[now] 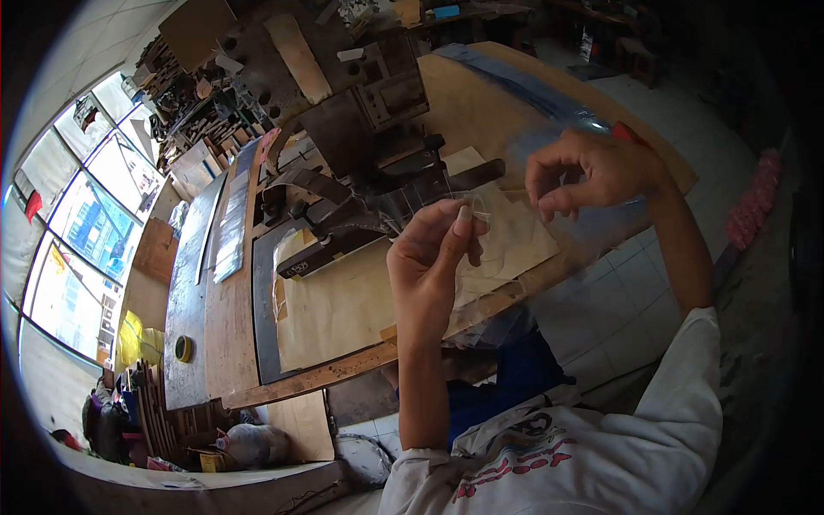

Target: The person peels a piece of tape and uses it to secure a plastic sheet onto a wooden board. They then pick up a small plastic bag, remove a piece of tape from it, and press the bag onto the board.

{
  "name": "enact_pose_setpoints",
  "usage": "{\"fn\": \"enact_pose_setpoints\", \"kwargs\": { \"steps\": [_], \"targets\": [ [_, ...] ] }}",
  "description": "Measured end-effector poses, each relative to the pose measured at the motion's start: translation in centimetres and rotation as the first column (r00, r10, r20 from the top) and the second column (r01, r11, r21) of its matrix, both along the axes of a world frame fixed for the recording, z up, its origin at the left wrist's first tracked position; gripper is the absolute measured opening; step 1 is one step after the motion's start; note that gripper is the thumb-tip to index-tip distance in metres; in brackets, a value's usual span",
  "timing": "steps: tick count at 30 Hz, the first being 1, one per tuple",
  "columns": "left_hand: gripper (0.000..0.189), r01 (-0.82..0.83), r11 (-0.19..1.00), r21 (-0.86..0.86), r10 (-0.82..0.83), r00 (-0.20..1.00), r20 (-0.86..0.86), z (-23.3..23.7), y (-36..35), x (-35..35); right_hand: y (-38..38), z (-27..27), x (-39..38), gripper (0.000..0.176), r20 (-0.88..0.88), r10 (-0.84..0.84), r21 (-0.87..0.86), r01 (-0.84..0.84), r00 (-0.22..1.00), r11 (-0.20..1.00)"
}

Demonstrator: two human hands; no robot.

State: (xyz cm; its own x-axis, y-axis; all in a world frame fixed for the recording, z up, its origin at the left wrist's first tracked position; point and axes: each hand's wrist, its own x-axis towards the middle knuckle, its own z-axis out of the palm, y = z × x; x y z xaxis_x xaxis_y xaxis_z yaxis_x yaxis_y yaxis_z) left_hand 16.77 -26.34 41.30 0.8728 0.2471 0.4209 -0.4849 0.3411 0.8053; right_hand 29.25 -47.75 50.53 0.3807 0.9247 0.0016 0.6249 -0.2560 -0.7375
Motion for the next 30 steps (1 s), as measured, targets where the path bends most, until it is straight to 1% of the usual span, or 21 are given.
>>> {"fn": "enact_pose_setpoints", "kwargs": {
  "steps": [1,4,7,10,12,14,16,19,21,22,25,27,29,30],
  "targets": [
    [0.018,-0.034,0.999,0.037,0.034,0.999,-0.01,0.0,0.2,-0.3,0.2,0.0,-0.2,0.019,0.034,0.035,-0.011,-0.034,0.999,0.999],
    [0.021,-0.148,0.976,0.159,0.15,0.989,-0.002,-0.2,0.8,-0.8,0.9,-0.3,-1.1,0.026,0.137,0.034,0.077,-0.044,0.99,0.996],
    [0.025,-0.201,0.96,0.197,0.214,0.975,-0.052,0.4,0.5,-1.8,1.7,-0.8,-2.5,0.021,0.039,-0.049,0.07,0.047,0.998,0.996],
    [0.039,-0.067,0.955,0.288,0.082,0.996,-0.037,-0.8,1.4,-2.1,2.6,-2.5,-3.2,0.019,-0.098,-0.125,0.216,0.144,0.987,0.966],
    [0.044,-0.056,0.98,0.189,0.077,0.992,-0.102,-0.8,1.2,-2.2,3.0,-3.1,-3.6,0.025,-0.072,-0.106,0.19,0.118,0.992,0.975],
    [0.045,-0.049,0.989,0.143,0.069,0.988,-0.135,-1.1,1.2,-2.4,3.5,-3.6,-3.7,0.028,-0.04,-0.072,0.175,0.078,0.997,0.982],
    [0.043,-0.035,0.987,0.154,0.055,0.99,-0.127,-1.5,1.4,-2.5,4.0,-3.8,-3.6,0.029,0.008,-0.031,0.172,0.029,1.0,0.985],
    [0.029,-0.078,0.97,0.231,0.113,0.983,-0.142,-1.8,1.2,-2.4,4.7,-5.0,-3.7,0.029,-0.066,-0.033,0.241,0.048,0.997,0.969],
    [0.019,-0.055,0.939,0.34,0.15,0.954,-0.261,-2.1,0.9,-2.7,4.7,-5.4,-4.2,0.026,-0.043,-0.033,0.208,0.041,0.999,0.977],
    [0.016,-0.039,0.919,0.393,0.174,0.933,-0.315,-2.3,0.9,-2.9,4.8,-5.6,-4.5,0.025,-0.03,-0.032,0.191,0.037,0.999,0.981],
    [0.016,0.136,0.872,0.47,0.049,0.932,-0.36,-3.1,1.8,-4.7,4.0,-6.7,-6.1,0.02,0.028,0.079,0.149,-0.082,0.996,0.985],
    [0.021,0.288,0.801,0.525,-0.104,0.931,-0.351,-4.1,2.6,-7.1,3.2,-9.3,-8.0,0.018,-0.067,0.246,0.199,-0.228,0.967,0.953],
    [0.025,0.424,0.766,0.483,-0.248,0.889,-0.386,-5.8,2.4,-9.6,2.5,-12.3,-10.3,0.019,-0.137,0.379,0.313,-0.323,0.915,0.893],
    [0.026,0.46,0.649,0.606,-0.231,0.878,-0.42,-5.5,2.6,-10.2,2.1,-13.9,-11.3,0.019,-0.212,0.387,0.303,-0.316,0.897,0.899]
  ]
}}
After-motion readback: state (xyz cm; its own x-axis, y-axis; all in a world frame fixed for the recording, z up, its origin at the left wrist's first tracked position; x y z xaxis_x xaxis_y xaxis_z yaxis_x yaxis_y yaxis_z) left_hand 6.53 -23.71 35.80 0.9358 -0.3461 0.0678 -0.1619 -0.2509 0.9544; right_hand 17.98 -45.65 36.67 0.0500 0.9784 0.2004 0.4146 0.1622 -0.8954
